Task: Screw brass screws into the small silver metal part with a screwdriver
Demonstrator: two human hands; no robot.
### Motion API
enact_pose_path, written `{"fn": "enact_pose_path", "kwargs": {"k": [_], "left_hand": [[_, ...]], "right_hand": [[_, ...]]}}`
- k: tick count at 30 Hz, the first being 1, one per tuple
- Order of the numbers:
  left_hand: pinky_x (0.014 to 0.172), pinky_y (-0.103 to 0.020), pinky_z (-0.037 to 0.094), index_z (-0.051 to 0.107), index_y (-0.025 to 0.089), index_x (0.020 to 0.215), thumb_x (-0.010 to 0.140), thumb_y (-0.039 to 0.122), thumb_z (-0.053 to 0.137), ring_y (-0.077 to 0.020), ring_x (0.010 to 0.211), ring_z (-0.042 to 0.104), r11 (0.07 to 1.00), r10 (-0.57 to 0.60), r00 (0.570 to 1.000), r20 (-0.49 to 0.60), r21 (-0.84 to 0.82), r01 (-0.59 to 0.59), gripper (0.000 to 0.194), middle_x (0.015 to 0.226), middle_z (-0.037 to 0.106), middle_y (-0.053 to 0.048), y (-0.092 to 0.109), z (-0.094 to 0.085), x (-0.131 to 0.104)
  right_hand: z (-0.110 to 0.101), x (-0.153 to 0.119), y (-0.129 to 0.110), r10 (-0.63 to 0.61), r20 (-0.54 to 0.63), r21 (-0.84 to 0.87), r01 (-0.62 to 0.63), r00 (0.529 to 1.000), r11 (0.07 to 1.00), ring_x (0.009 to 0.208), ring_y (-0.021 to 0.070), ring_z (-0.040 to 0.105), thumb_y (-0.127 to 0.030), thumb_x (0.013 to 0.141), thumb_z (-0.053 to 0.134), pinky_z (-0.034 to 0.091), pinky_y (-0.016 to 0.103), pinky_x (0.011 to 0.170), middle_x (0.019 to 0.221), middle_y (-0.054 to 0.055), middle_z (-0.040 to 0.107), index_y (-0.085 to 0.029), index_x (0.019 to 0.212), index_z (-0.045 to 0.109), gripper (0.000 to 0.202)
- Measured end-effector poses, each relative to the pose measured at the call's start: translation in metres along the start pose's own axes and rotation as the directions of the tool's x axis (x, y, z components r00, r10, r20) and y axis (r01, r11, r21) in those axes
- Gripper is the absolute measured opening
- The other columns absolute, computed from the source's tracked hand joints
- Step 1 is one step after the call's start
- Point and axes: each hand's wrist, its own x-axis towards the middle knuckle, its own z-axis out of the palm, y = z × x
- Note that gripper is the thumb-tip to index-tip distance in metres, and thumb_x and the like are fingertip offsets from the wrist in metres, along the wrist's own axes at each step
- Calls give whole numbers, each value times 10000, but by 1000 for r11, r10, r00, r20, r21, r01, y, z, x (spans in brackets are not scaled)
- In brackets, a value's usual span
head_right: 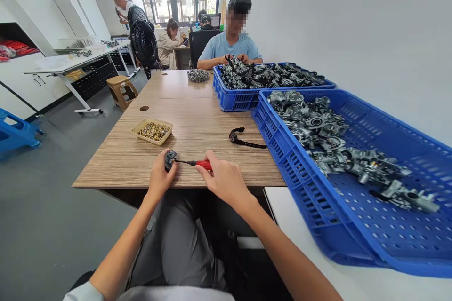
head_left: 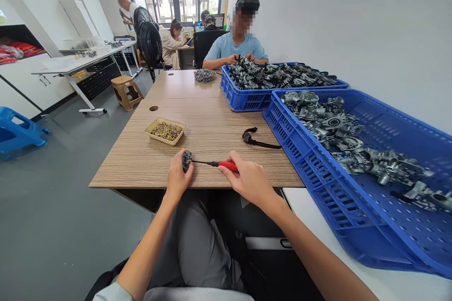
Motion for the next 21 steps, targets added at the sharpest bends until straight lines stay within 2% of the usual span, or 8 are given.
{"fn": "enact_pose_path", "kwargs": {"k": [6, 14, 21], "left_hand": [[1092, -498, 497, 485, 182, 1411, 963, 239, 587, -303, 1249, 605, 1000, 6, 1000, -4, 14, -6, 463, 1323, 635, -161, 0, 0, 0], [1089, -488, 495, 476, 182, 1422, 990, 232, 548, -293, 1251, 596, 1000, 19, 1000, 11, 11, -19, 441, 1335, 627, -162, -1, 2, -1], [1105, -493, 485, 472, 190, 1431, 966, 201, 561, -296, 1281, 586, 999, 37, 999, 35, -7, -37, 474, 1355, 621, -158, -2, 2, -1]], "right_hand": [[0, 0, -1, 16, -3, 64, -16, 1000, 998, 732, 250, 717, -431, 1030, 548, 317, 284, 627, 791, -2, 740, -253, 1007, 524, 181], [-4, 1, 2, -24, -35, 173, 30, 999, 984, 788, 230, 718, -397, 1027, 549, 372, 287, 676, 900, 0, 778, -270, 1042, 588, 134], [-8, 2, 3, -13, -23, 201, 18, 1000, 980, 684, 209, 672, -427, 1015, 549, 362, 290, 651, 842, -4, 767, -271, 1022, 610, 168]]}}
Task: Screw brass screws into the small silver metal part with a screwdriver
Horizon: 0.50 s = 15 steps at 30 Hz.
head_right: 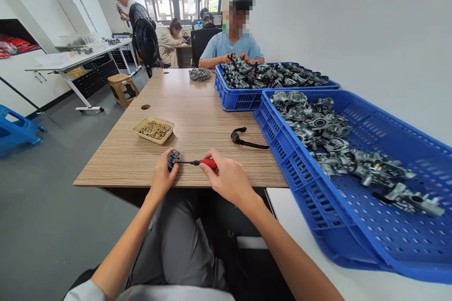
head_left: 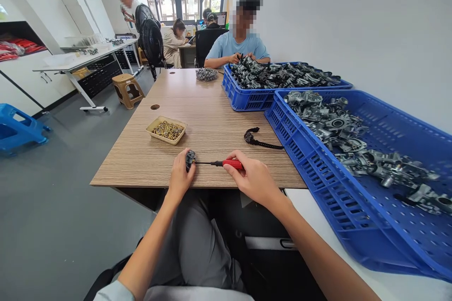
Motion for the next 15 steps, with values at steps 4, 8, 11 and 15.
{"fn": "enact_pose_path", "kwargs": {"k": [4, 8, 11, 15], "left_hand": [[1109, -490, 484, 472, 193, 1439, 953, 191, 566, -297, 1287, 585, 1000, 6, 1000, 13, -6, -6, 494, 1367, 621, -155, -1, 0, -1], [1116, -495, 478, 478, 197, 1440, 947, 189, 569, -299, 1296, 581, 1000, 6, 1000, 15, -13, -6, 501, 1374, 620, -156, -1, 1, -1], [1120, -498, 473, 480, 201, 1441, 945, 185, 567, -298, 1299, 580, 1000, 3, 1000, 19, -18, -3, 503, 1380, 618, -155, -1, 1, -1], [1120, -499, 473, 477, 196, 1441, 945, 181, 560, -296, 1298, 578, 1000, -1, 1000, 24, -24, 2, 502, 1384, 614, -156, 0, 0, -1]], "right_hand": [[1, 0, 0, 8, 16, 0, -8, 1000, 1000, 695, 209, 670, -428, 1015, 541, 364, 293, 661, 869, 3, 772, -269, 1033, 612, 175], [2, 1, 0, 6, 21, 6, -6, 1000, 1000, 700, 211, 667, -438, 1018, 535, 363, 296, 659, 862, 8, 767, -263, 1025, 610, 190], [3, 1, 0, -8, 20, 14, 8, 1000, 1000, 712, 210, 671, -427, 1016, 540, 371, 295, 664, 862, 4, 762, -262, 1016, 605, 177], [4, 1, 0, -15, 15, 23, 14, 1000, 1000, 735, 210, 686, -426, 1018, 541, 381, 292, 675, 872, -2, 764, -265, 1008, 604, 173]]}}
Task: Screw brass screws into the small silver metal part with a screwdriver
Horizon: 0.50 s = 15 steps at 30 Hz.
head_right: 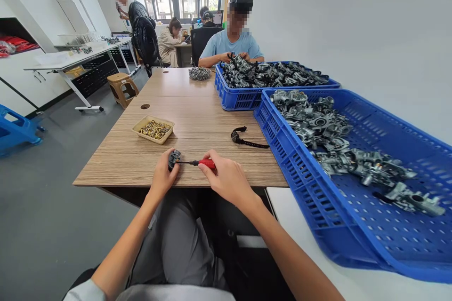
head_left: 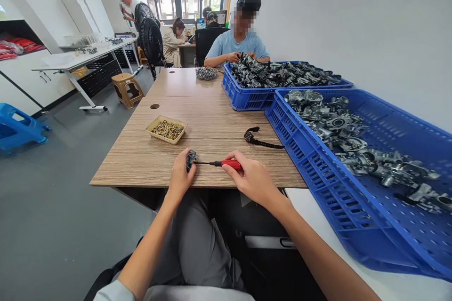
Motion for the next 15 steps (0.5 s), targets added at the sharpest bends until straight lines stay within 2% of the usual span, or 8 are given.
{"fn": "enact_pose_path", "kwargs": {"k": [9, 15], "left_hand": [[1128, -495, 471, 474, 201, 1438, 955, 189, 553, -293, 1308, 576, 1000, 1, 1000, 9, 1, -1, 490, 1384, 614, -148, 1, -1, 1], [1127, -497, 475, 473, 191, 1443, 958, 203, 562, -296, 1305, 578, 1000, -2, 1000, -1, 16, 2, 493, 1381, 615, -157, 0, 0, 0]], "right_hand": [[1, -1, -2, 2, 0, -66, -2, 1000, 998, 695, 224, 689, -452, 1021, 543, 383, 297, 655, 811, 9, 754, -259, 1016, 610, 204], [0, -2, 3, -130, 71, -5, 131, 989, 991, 842, 215, 710, -304, 1037, 523, 430, 286, 708, 963, 31, 764, -253, 1003, 593, 93]]}}
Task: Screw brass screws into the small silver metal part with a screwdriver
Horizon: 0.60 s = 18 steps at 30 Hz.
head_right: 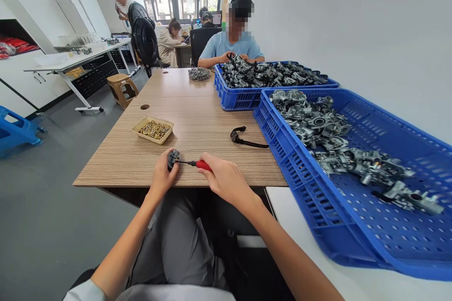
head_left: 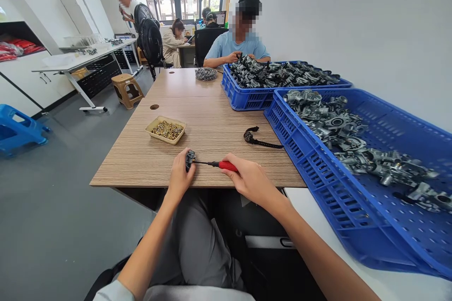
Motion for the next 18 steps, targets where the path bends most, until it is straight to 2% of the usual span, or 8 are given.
{"fn": "enact_pose_path", "kwargs": {"k": [4, 8, 10, 12, 14, 16, 18], "left_hand": [[1125, -488, 474, 473, 189, 1447, 958, 206, 566, -292, 1299, 584, 1000, -9, 1000, -11, 3, 9, 498, 1381, 621, -160, -1, -1, 0], [1125, -486, 473, 482, 186, 1435, 959, 206, 565, -291, 1303, 587, 1000, 8, 1000, 4, -12, -8, 483, 1373, 630, -157, -2, -1, 1], [1118, -484, 477, 491, 188, 1421, 959, 204, 564, -290, 1293, 593, 1000, 14, 1000, 9, -15, -14, 469, 1363, 637, -154, -3, -1, 1], [1114, -485, 480, 494, 190, 1414, 958, 203, 565, -289, 1285, 596, 1000, 13, 1000, 6, -17, -13, 462, 1356, 640, -152, -3, -1, 1], [1115, -488, 479, 490, 192, 1417, 957, 202, 565, -289, 1286, 594, 1000, 9, 1000, 3, -18, -9, 466, 1355, 638, -152, -3, 0, 1], [1121, -492, 474, 484, 193, 1422, 957, 199, 564, -291, 1295, 588, 1000, 7, 1000, 5, -16, -7, 472, 1361, 633, -152, -3, 0, 0], [1125, -493, 471, 481, 194, 1425, 956, 195, 563, -292, 1301, 582, 1000, 8, 1000, 7, -14, -8, 477, 1367, 629, -152, -2, 1, 0]], "right_hand": [[-2, 0, 3, -43, 14, 0, 43, 999, 999, 887, 203, 700, -201, 1027, 497, 441, 279, 738, 991, 33, 745, -245, 1020, 600, 112], [-3, 0, 1, -152, 34, -130, 156, 988, 979, 952, 214, 670, -97, 1005, 431, 441, 291, 756, 1025, 51, 713, -243, 1109, 624, 263], [-3, -1, -1, -177, 34, -165, 180, 984, 970, 977, 221, 671, -115, 1019, 424, 447, 299, 766, 1048, 58, 713, -245, 1131, 623, 263], [-2, -2, -4, -131, -1, -147, 129, 991, 981, 976, 227, 694, -233, 1042, 497, 456, 303, 770, 1068, 57, 734, -243, 1140, 605, 147], [0, -1, -6, -30, -43, -143, 23, 999, 989, 938, 245, 723, -375, 1035, 568, 456, 308, 743, 1044, 56, 763, -237, 1183, 576, 202], [1, 0, -7, 76, -63, -198, -87, 995, 976, 853, 264, 738, -454, 1044, 550, 434, 314, 685, 952, 54, 778, -225, 1201, 569, 278], [2, 0, -7, 126, -50, -267, -135, 991, 954, 770, 266, 732, -465, 1075, 475, 401, 315, 642, 853, 47, 770, -221, 1119, 600, 277]]}}
